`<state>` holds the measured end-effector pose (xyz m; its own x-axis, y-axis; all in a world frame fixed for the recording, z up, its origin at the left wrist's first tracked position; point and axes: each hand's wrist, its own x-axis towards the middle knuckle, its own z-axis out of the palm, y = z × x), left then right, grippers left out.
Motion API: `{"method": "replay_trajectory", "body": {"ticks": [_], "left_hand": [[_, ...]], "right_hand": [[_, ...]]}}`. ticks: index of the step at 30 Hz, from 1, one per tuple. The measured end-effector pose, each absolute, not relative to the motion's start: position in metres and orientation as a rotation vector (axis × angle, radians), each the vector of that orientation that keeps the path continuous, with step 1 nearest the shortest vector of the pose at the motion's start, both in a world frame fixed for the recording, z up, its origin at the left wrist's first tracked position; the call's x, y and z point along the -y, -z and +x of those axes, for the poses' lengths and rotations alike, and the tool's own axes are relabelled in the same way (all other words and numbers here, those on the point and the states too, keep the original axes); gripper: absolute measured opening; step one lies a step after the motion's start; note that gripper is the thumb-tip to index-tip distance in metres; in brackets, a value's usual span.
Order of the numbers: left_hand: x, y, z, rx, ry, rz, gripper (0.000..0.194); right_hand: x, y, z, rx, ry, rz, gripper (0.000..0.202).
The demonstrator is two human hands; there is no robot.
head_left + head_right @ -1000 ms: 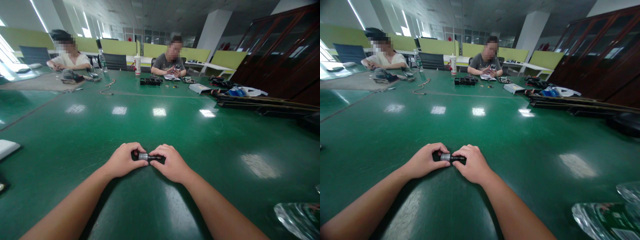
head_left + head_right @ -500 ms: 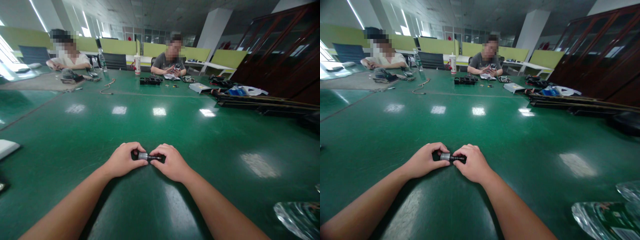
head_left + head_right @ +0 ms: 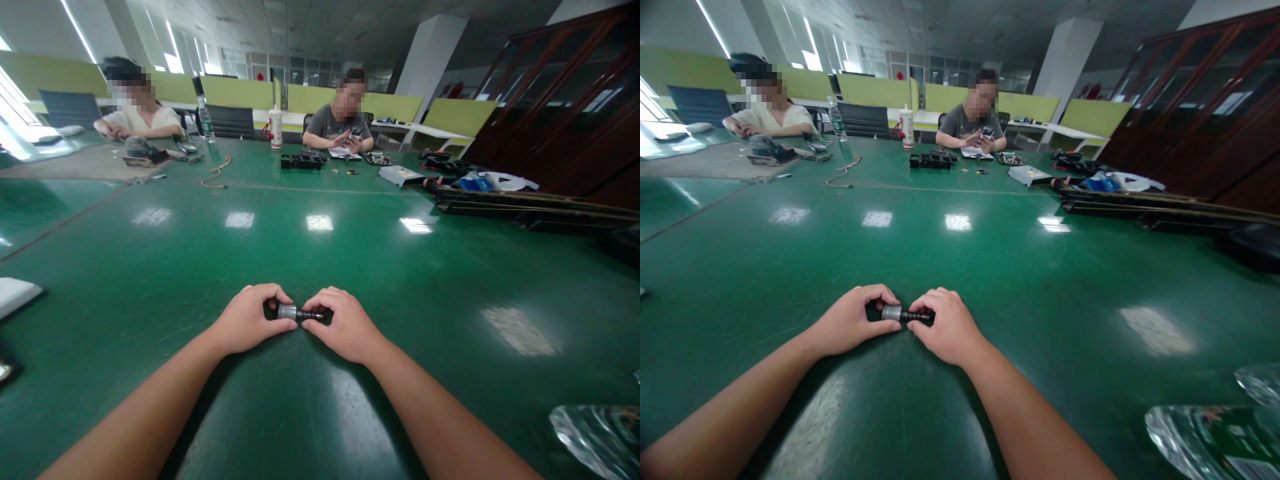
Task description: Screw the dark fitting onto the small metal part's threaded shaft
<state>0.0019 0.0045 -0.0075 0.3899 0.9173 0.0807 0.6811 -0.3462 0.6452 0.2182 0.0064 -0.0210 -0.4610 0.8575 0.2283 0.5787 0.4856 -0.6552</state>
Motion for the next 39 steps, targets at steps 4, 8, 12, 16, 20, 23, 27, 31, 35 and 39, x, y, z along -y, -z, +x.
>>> {"method": "replay_trajectory", "body": {"ticks": [4,8,12,16,20,23,27,31,35,39], "left_hand": [[-0.004,0.008,0.002,-1.369,-0.598,2.125,0.027],[-0.004,0.008,0.002,-1.370,-0.610,2.127,0.026],[-0.004,0.007,0.003,-1.370,-0.614,2.135,0.026],[-0.004,0.008,0.003,-1.374,-0.608,2.139,0.025],[-0.004,0.009,0.003,-1.373,-0.607,2.141,0.025],[-0.004,0.009,0.003,-1.378,-0.601,2.141,0.025],[-0.003,0.008,0.003,-1.388,-0.592,2.140,0.025],[-0.004,0.008,0.003,-1.387,-0.588,2.141,0.026],[-0.005,0.009,0.003,-1.388,-0.592,2.130,0.025],[-0.004,0.008,0.003,-1.390,-0.589,2.119,0.025]], "right_hand": [[-0.006,0.020,0.219,2.206,-0.641,-1.190,0.012],[-0.006,0.020,0.220,2.209,-0.593,-1.204,0.007],[-0.006,0.020,0.221,2.206,-0.582,-1.200,0.008],[-0.007,0.022,0.223,2.199,-0.570,-1.202,0.010],[-0.008,0.022,0.225,2.190,-0.580,-1.201,0.011],[-0.009,0.022,0.226,2.188,-0.583,-1.203,0.011],[-0.009,0.021,0.226,2.183,-0.576,-1.202,0.010],[-0.009,0.022,0.227,2.183,-0.571,-1.205,0.011],[-0.010,0.023,0.228,2.182,-0.554,-1.217,0.011],[-0.010,0.024,0.229,2.171,-0.548,-1.229,0.010]]}}
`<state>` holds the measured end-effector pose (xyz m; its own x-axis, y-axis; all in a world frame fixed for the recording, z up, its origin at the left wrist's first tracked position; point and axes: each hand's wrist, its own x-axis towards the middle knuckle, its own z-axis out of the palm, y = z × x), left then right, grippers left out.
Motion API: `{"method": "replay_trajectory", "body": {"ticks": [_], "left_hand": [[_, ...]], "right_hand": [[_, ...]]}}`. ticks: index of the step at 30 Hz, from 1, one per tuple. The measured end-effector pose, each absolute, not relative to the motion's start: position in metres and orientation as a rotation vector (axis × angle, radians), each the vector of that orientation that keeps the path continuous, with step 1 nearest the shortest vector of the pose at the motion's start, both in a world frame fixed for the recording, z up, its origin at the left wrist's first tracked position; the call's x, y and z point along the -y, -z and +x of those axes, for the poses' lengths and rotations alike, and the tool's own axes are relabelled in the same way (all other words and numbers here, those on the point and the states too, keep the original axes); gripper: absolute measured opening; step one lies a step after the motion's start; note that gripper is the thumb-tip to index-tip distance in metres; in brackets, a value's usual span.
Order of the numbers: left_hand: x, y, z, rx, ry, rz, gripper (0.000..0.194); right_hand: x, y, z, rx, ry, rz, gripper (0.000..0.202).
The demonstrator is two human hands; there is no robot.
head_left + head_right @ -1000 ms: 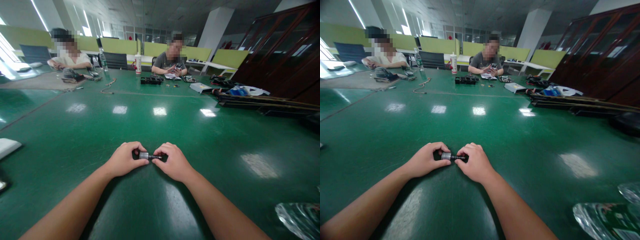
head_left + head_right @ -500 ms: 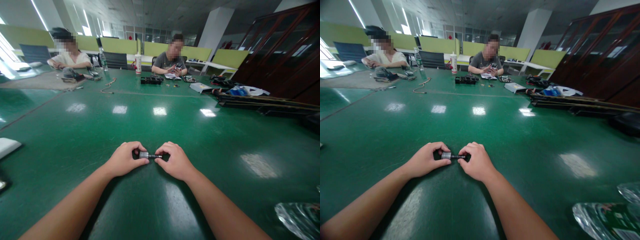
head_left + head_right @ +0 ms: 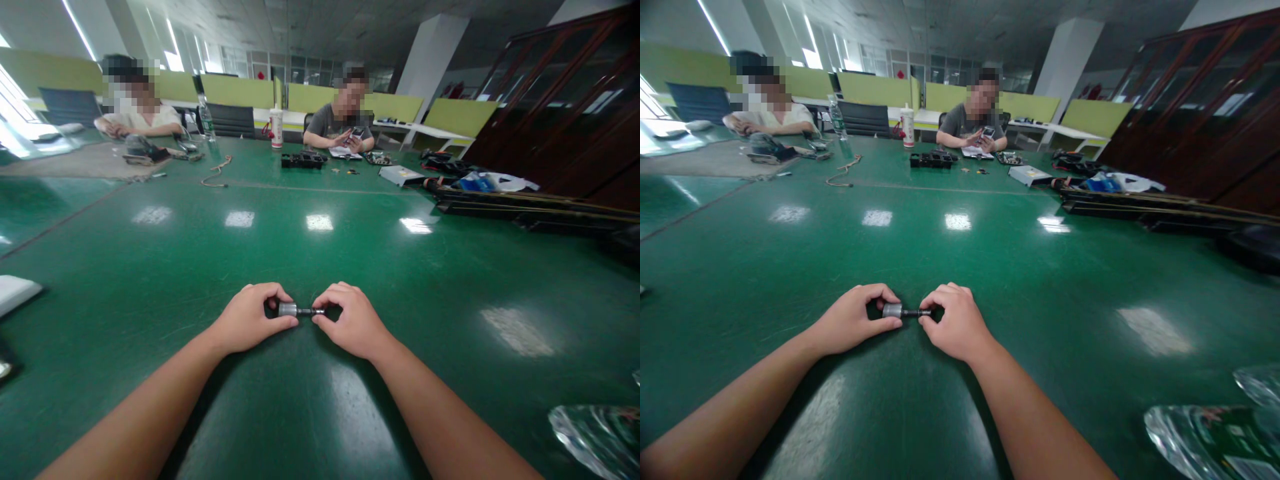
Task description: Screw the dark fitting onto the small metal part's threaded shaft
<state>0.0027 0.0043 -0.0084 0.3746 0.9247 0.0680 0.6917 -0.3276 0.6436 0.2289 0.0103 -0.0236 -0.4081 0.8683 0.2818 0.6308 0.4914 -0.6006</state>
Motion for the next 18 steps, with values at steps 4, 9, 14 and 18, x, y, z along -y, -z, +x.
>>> {"method": "replay_trajectory", "body": {"ticks": [4,9,14,18], "left_hand": [[-0.0037,0.0075,0.0033,-1.395,-0.608,2.092,0.023],[-0.0048,0.0086,0.0036,-1.414,-0.650,2.043,0.021],[-0.0052,0.0098,0.0027,-1.417,-0.662,2.022,0.021],[-0.0049,0.0091,0.0027,-1.413,-0.661,2.025,0.020]], "right_hand": [[-0.0115,0.0237,0.2298,2.161,-0.534,-1.263,0.010],[-0.0153,0.0269,0.2333,2.074,-0.481,-1.394,0.011],[-0.0175,0.0291,0.2350,2.006,-0.460,-1.475,0.010],[-0.0166,0.0271,0.2337,2.035,-0.478,-1.437,0.012]]}}
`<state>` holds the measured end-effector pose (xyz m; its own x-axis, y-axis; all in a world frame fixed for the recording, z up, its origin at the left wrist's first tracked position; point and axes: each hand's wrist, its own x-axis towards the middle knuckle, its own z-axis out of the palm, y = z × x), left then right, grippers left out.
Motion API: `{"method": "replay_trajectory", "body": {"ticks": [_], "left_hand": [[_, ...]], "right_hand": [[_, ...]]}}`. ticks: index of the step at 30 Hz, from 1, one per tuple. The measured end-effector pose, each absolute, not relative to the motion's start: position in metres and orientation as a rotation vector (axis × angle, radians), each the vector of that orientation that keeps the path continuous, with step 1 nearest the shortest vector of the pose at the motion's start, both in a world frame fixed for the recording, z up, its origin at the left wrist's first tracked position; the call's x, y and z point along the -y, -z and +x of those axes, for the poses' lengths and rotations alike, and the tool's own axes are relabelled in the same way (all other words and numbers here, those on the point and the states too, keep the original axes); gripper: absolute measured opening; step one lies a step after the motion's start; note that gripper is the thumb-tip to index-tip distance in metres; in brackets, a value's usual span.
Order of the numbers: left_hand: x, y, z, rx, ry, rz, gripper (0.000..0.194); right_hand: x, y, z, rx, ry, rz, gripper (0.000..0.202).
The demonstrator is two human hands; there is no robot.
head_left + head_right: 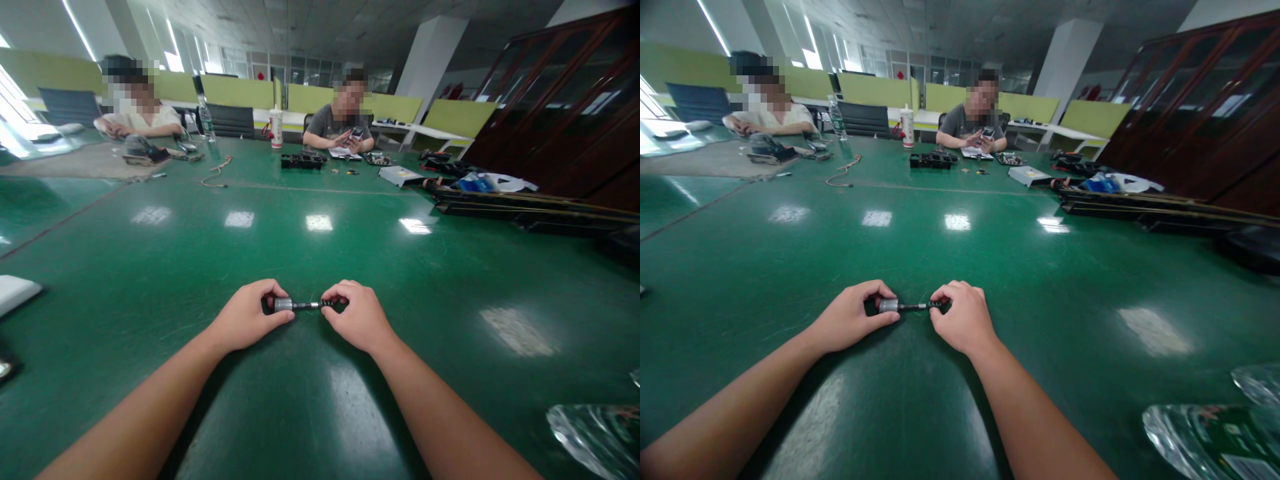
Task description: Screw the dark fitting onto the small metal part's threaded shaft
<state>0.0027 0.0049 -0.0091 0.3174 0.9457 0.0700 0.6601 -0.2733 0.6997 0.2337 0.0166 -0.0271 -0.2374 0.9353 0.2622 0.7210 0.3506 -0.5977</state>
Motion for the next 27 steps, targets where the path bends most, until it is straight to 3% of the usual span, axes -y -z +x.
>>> {"method": "replay_trajectory", "body": {"ticks": [6,12,27], "left_hand": [[-0.005,0.010,0.002,-1.412,-0.666,2.024,0.021],[-0.004,0.011,0.000,-1.355,-0.654,2.077,0.026],[-0.005,0.007,0.002,-1.379,-0.613,2.087,0.027]], "right_hand": [[-0.014,0.025,0.230,2.072,-0.555,-1.291,0.015],[-0.009,0.028,0.221,2.035,-0.775,-1.186,0.032],[-0.008,0.028,0.221,2.079,-0.750,-1.162,0.024]]}}
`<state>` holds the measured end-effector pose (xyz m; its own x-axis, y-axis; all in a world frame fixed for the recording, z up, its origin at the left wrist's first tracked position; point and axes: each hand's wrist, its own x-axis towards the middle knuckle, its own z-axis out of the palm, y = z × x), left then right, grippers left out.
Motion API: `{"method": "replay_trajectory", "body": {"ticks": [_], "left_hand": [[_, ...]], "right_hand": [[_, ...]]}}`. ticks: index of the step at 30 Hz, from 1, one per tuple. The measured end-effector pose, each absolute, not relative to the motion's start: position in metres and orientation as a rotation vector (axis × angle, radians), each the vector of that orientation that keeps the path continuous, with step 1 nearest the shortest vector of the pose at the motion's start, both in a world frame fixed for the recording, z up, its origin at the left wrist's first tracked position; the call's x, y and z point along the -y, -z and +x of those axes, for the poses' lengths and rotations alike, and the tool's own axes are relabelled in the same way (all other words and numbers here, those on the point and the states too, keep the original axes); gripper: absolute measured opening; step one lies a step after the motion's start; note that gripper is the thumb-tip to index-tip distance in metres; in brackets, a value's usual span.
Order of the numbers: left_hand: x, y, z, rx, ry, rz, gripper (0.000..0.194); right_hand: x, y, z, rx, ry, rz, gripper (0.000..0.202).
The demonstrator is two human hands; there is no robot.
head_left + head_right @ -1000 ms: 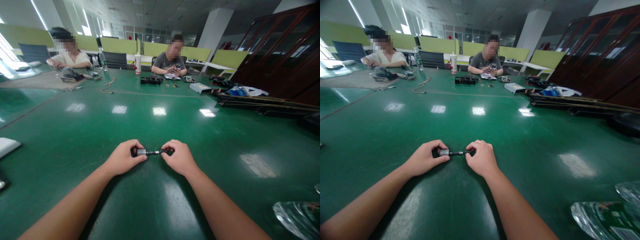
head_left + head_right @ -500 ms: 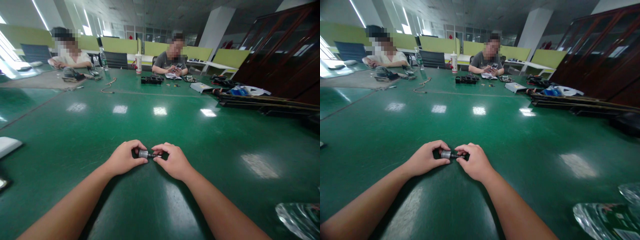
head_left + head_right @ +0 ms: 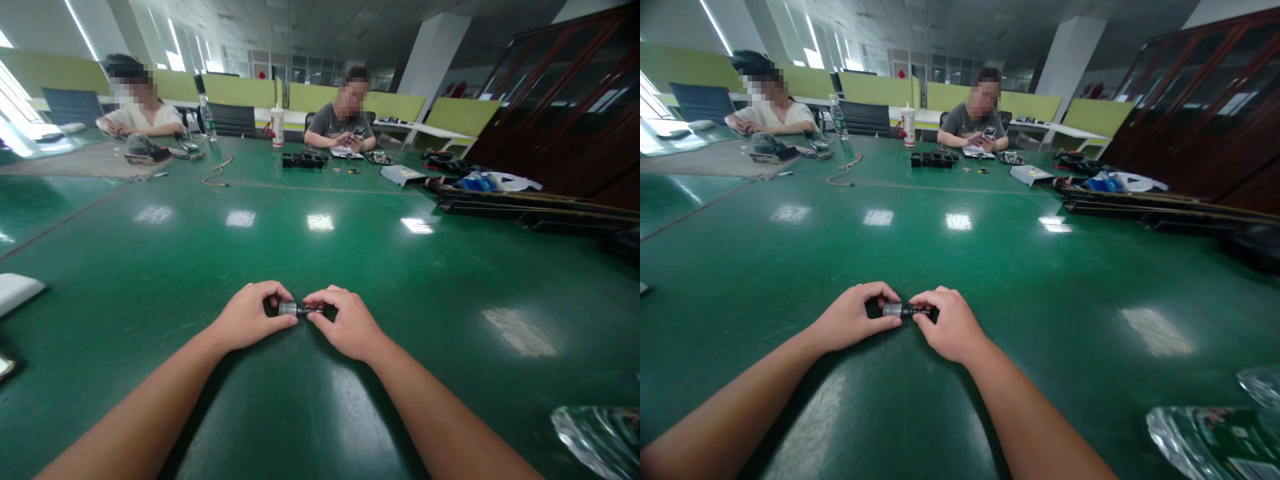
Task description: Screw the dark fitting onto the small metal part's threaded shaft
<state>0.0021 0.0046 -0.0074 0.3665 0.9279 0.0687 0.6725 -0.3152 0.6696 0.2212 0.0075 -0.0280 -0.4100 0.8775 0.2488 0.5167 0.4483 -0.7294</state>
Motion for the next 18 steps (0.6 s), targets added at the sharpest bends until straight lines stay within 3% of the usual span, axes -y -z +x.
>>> {"method": "replay_trajectory", "body": {"ticks": [18], "left_hand": [[-0.0044,0.0090,0.0021,-1.351,-0.607,2.130,0.026]], "right_hand": [[-0.0067,0.0206,0.2192,2.257,-0.654,-1.115,0.013]]}}
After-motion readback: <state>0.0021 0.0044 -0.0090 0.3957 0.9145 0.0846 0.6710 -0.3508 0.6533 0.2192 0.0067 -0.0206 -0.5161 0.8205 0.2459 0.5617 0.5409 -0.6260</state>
